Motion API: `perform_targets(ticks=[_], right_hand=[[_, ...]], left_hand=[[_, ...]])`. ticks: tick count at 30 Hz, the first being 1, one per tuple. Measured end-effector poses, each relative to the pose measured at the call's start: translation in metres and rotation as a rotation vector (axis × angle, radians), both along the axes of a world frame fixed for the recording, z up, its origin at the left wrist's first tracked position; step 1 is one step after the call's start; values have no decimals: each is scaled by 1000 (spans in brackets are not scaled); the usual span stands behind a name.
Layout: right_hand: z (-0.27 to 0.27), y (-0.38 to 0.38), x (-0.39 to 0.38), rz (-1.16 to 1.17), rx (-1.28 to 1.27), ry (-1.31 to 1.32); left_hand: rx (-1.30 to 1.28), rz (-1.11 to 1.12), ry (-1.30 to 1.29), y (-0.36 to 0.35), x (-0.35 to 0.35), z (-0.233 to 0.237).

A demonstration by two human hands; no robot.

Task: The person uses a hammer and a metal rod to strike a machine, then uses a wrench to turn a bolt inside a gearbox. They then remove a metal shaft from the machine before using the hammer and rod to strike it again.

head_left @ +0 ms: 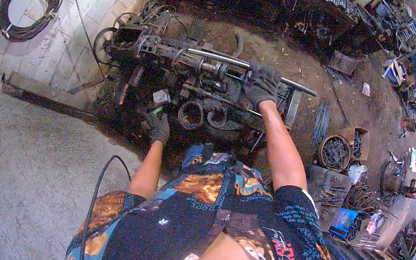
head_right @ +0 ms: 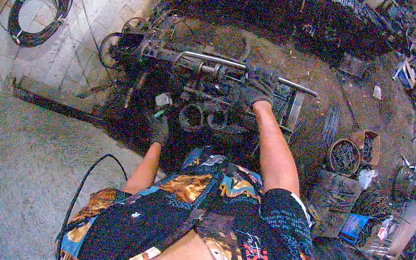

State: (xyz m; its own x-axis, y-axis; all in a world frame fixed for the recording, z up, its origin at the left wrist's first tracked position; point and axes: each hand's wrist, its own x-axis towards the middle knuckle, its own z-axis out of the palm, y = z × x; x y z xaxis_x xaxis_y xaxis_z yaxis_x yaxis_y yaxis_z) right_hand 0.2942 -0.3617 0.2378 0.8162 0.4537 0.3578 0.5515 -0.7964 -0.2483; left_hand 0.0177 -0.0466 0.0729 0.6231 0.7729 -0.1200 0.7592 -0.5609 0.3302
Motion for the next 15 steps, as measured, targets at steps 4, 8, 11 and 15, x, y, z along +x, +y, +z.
perform_targets(ticks=[4, 8, 11, 15], right_hand=[[-20, 3, 8, -55, -84, -34], [-5, 0, -1, -35, -19, 13], [-10, 0, 5, -60, -71, 111], [-8, 1, 3, -49, -47, 4]], left_hand=[[-22, 34, -10, -1, 3, 1], [-52, 82, -23, 0, 5, -1], [-163, 82, -202, 2, 3, -7], [-248, -14, -278, 16, 1, -19]])
